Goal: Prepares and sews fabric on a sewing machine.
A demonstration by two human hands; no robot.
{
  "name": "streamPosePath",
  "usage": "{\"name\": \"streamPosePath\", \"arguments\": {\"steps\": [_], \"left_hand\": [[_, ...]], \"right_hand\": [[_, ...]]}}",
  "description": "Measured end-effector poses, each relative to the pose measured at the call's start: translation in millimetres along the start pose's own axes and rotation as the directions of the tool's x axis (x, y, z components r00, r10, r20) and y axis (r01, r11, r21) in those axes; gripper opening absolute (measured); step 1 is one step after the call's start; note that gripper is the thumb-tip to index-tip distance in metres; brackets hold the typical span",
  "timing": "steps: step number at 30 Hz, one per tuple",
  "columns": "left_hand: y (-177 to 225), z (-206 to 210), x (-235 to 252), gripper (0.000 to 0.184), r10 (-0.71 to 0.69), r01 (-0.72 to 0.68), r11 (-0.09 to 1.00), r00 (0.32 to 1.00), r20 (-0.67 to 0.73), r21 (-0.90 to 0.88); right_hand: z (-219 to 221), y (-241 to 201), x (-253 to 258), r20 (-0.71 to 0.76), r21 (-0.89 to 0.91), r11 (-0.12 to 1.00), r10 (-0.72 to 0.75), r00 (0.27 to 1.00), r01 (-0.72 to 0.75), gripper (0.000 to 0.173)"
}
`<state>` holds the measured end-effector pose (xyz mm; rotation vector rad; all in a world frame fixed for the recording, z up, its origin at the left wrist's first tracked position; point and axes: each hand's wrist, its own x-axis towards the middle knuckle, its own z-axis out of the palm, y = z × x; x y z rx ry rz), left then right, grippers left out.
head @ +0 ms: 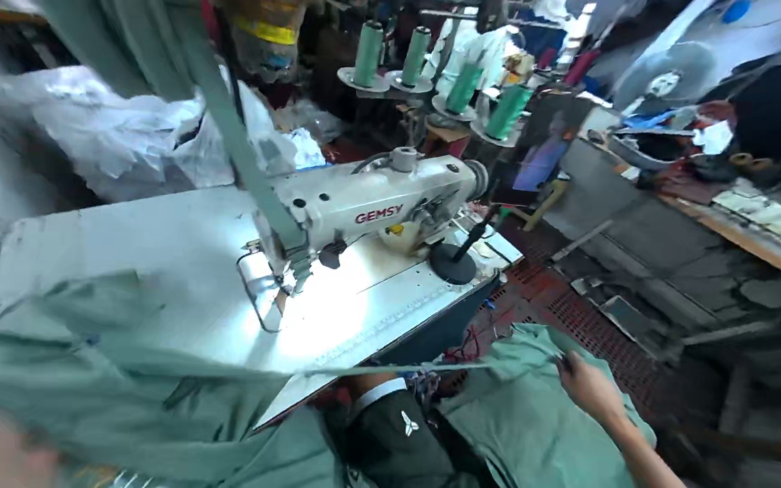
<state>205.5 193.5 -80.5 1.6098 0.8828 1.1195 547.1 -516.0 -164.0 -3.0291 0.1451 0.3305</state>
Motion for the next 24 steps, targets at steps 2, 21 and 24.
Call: {"name": "streamPosePath", "arguments": {"steps": [2, 21, 24], "left_hand": [[1.2, 25.0, -14.3, 0.042, -0.032, 0.037, 0.990, 0.999, -0.042, 0.136], [-29.1, 57.2, -32.7, 0.038, 0.066, -0.065, 0.924, 0.998, 0.010, 0.376], [-29.9, 57.8, -31.6, 0.037, 0.064, -0.062, 0.920, 0.998, 0.006, 0.386]], "right_hand": [[18.1, -0.1, -1.0, 0.020, -0.027, 0.999, -0.033, 0.999, 0.034, 0.038], [-4.0, -371.1, -193.7, 0.010, 0.129, 0.320, -0.947, 0.321, 0.939, 0.039], [3.3, -377.2, -192.0, 0.005, 0.156, 0.296, -0.954, 0.299, 0.942, 0.038]]}}
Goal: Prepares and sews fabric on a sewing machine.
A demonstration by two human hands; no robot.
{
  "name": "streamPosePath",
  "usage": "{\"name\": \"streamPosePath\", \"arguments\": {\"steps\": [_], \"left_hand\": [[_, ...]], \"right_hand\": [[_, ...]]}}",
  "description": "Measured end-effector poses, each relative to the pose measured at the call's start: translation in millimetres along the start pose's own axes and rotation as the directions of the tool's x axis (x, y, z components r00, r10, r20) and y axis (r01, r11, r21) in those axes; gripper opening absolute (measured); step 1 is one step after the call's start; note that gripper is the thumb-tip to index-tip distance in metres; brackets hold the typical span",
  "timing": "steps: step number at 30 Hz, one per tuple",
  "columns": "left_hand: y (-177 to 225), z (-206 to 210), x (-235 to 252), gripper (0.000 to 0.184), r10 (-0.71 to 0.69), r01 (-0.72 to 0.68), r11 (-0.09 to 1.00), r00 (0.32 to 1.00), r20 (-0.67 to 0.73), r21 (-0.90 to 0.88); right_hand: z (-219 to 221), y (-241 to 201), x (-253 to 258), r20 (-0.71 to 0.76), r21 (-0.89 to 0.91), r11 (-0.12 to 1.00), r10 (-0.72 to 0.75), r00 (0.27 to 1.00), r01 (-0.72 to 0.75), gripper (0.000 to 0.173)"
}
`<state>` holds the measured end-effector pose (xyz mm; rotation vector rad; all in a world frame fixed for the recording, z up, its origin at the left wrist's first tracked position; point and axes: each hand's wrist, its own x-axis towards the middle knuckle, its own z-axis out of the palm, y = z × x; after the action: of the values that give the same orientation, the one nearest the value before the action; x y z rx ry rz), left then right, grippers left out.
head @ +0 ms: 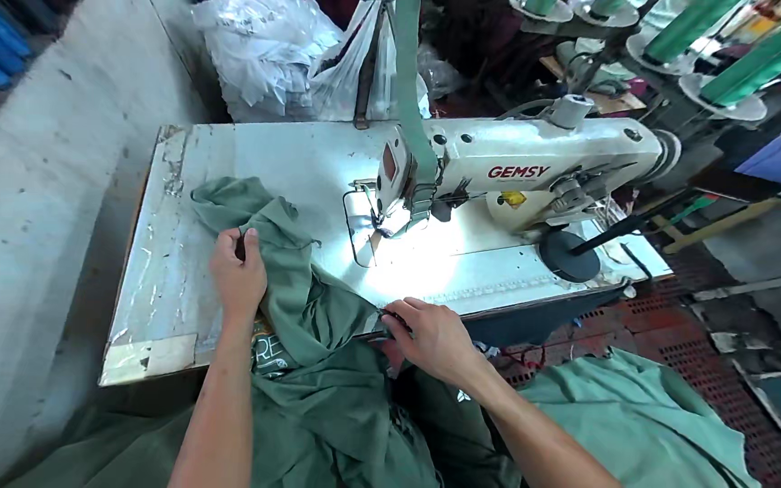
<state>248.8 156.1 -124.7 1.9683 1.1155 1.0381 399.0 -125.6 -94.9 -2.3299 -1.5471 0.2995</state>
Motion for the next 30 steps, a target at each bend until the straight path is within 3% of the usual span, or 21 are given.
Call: {"name": "streamPosePath", "arguments": {"steps": [5, 7, 10, 12, 14, 16, 17, 19, 21, 23, 25, 28, 30], "left_hand": [[-0.4, 1.5, 0.1, 0.037, -0.013, 0.013, 1.000, 1.000, 0.009, -0.010], [-1.8, 1.5, -0.5, 0.037, -0.009, 0.009, 1.000, 1.000, 0.004, -0.010], [-3.5, 0.6, 0.3, 0.037, 0.004, -0.003, 1.000, 1.000, 0.018, -0.013], [-5.1, 2.0, 0.9, 0.038, 0.015, -0.015, 1.000, 1.000, 0.026, -0.017], [-3.7, 1.9, 0.9, 0.038, 0.017, -0.017, 1.000, 0.999, 0.030, -0.010], [-1.6, 2.2, 0.4, 0.037, 0.016, -0.016, 1.000, 1.000, 0.024, -0.007], [-1.3, 2.5, 0.0, 0.036, 0.018, -0.018, 1.000, 1.000, 0.020, -0.008], [0.2, 1.9, -1.4, 0.036, 0.011, -0.011, 1.000, 1.000, 0.021, 0.003], [2.2, -0.5, -2.9, 0.039, 0.006, -0.006, 1.000, 0.999, 0.041, 0.013], [1.1, 0.2, -2.1, 0.038, 0.008, -0.009, 1.000, 0.999, 0.034, 0.026], [1.1, 1.7, -2.2, 0.038, 0.008, -0.009, 1.000, 1.000, 0.030, 0.029], [0.4, 2.0, -3.2, 0.038, 0.023, -0.024, 0.999, 0.999, 0.035, 0.042], [-0.4, 2.1, -3.0, 0.039, 0.015, -0.017, 0.998, 0.999, 0.043, 0.056]], "right_hand": [[16.2, 11.3, -15.9, -0.124, -0.005, 0.998, -0.069, 0.990, 0.069, 0.035], [17.8, 12.8, -37.4, -0.059, 0.060, 0.995, -0.072, 0.996, 0.075, 0.038], [26.3, 27.8, -66.6, 0.057, 0.108, 0.993, -0.059, 0.997, 0.053, 0.060], [44.7, 54.9, -78.2, 0.000, 0.051, 0.998, -0.047, 0.999, 0.047, 0.046], [63.9, 84.7, -83.0, 0.041, 0.013, 0.998, 0.064, 0.997, -0.065, 0.040], [79.7, 112.5, -80.8, 0.204, -0.025, 0.945, 0.324, 0.924, -0.326, 0.051], [89.1, 127.2, -81.4, 0.205, -0.024, 0.910, 0.409, 0.889, -0.413, 0.054], [103.6, 149.6, -88.6, 0.077, 0.065, 0.877, 0.472, 0.878, -0.477, 0.042], [103.5, 162.0, -99.3, 0.108, 0.050, 0.851, 0.515, 0.850, -0.522, 0.037], [99.6, 176.4, -113.3, 0.238, -0.070, 0.792, 0.603, 0.761, -0.606, 0.037], [96.9, 201.8, -137.9, 0.270, -0.165, 0.677, 0.730, 0.627, -0.717, 0.039], [89.7, 249.2, -185.5, 0.115, -0.126, 0.418, 0.907, 0.405, -0.900, 0.046], [80.9, 267.9, -203.5, 0.034, -0.096, 0.304, 0.953, 0.302, -0.948, 0.048]]}}
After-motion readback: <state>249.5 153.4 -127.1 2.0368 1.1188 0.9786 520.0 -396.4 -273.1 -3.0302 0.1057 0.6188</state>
